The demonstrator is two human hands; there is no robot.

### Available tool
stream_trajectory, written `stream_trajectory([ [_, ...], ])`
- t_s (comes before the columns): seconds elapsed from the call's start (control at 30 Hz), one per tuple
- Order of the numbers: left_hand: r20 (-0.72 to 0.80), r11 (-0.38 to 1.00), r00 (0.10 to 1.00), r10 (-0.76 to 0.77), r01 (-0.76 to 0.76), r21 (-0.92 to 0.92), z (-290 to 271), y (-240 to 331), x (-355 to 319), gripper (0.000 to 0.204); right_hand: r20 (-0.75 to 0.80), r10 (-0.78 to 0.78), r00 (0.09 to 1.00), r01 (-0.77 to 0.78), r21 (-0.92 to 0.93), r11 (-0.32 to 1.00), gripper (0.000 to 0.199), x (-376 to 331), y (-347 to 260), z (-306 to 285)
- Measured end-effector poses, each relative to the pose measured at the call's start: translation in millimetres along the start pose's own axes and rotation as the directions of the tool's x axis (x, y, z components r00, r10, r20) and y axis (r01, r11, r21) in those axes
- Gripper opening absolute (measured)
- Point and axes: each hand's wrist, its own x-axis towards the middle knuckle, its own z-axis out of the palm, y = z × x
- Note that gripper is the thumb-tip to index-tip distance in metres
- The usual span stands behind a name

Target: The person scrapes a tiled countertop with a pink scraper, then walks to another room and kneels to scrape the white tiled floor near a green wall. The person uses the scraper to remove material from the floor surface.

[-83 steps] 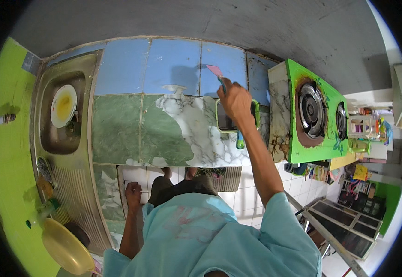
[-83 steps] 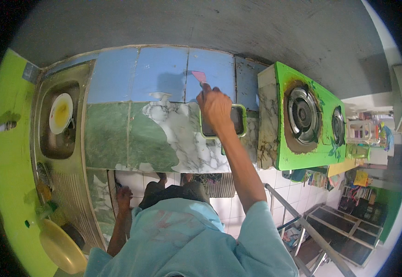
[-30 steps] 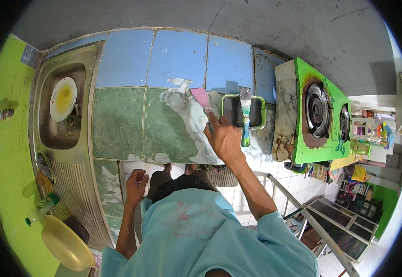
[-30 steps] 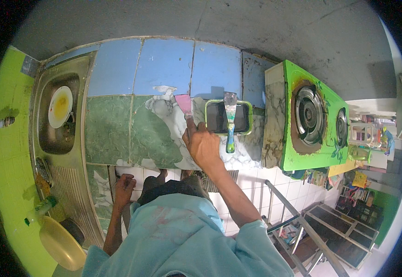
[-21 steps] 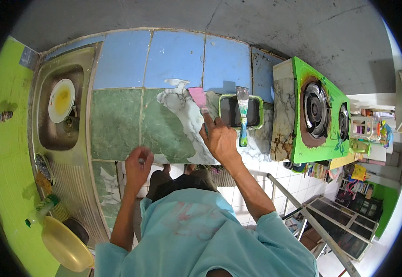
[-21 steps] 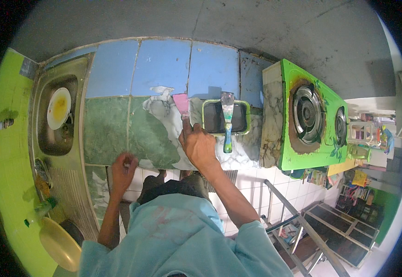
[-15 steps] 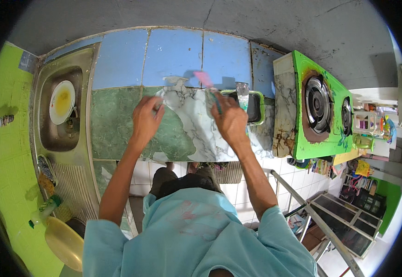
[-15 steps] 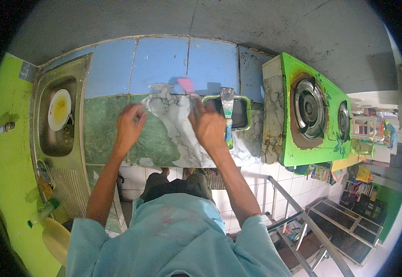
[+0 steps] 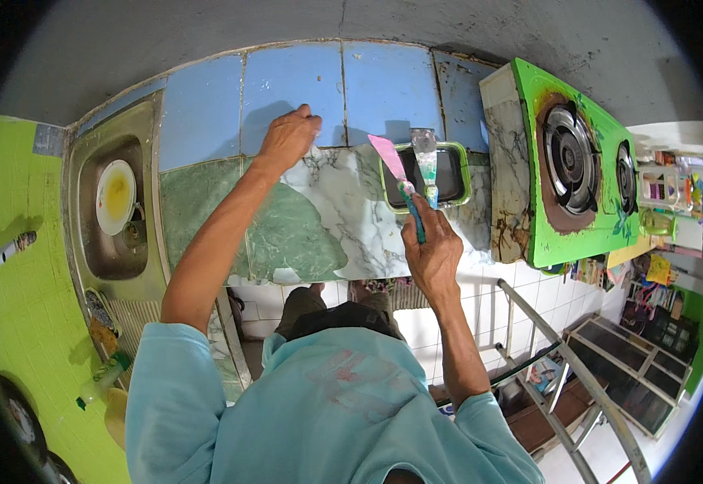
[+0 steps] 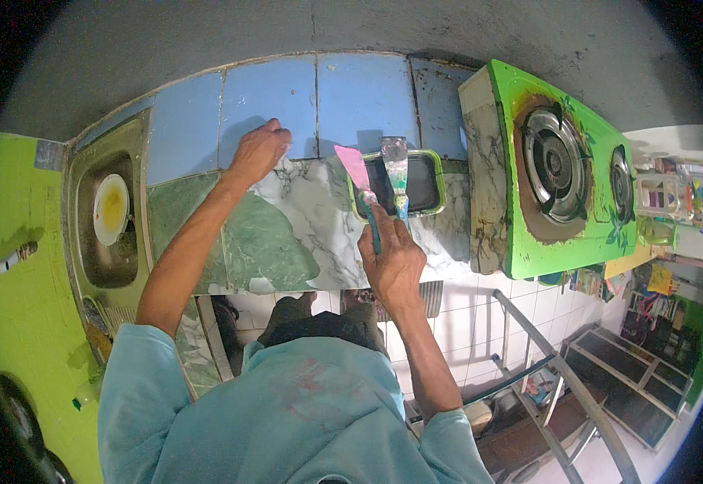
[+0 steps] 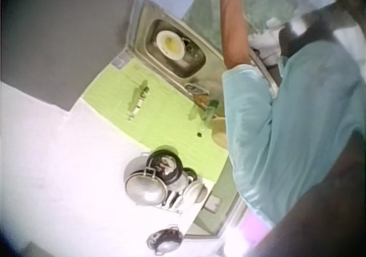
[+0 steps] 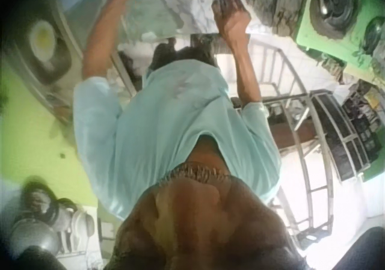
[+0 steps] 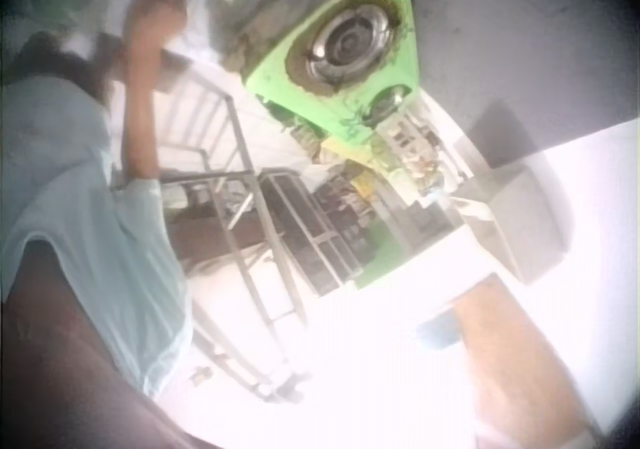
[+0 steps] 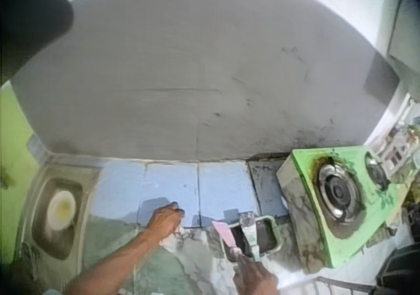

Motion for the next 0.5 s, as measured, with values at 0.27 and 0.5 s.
stream_trajectory([
  [0.27, -0.156, 0.949, 0.958, -0.243, 0.201, -0.242, -43.1, -41.4, -56.5, 0.005, 0.055, -0.015, 0.998, 0.012, 0.042, 0.999, 0.032, 7.1, -15.0, 14.1],
  [0.5, -0.058, 0.713, 0.855, -0.515, 0.390, -0.583, -52.3, -19.0, -138.0, 0.013, 0.126, -0.166, 0.978, 0.170, -0.025, 0.985, 0.035, 10.6, -18.5, 35.6],
])
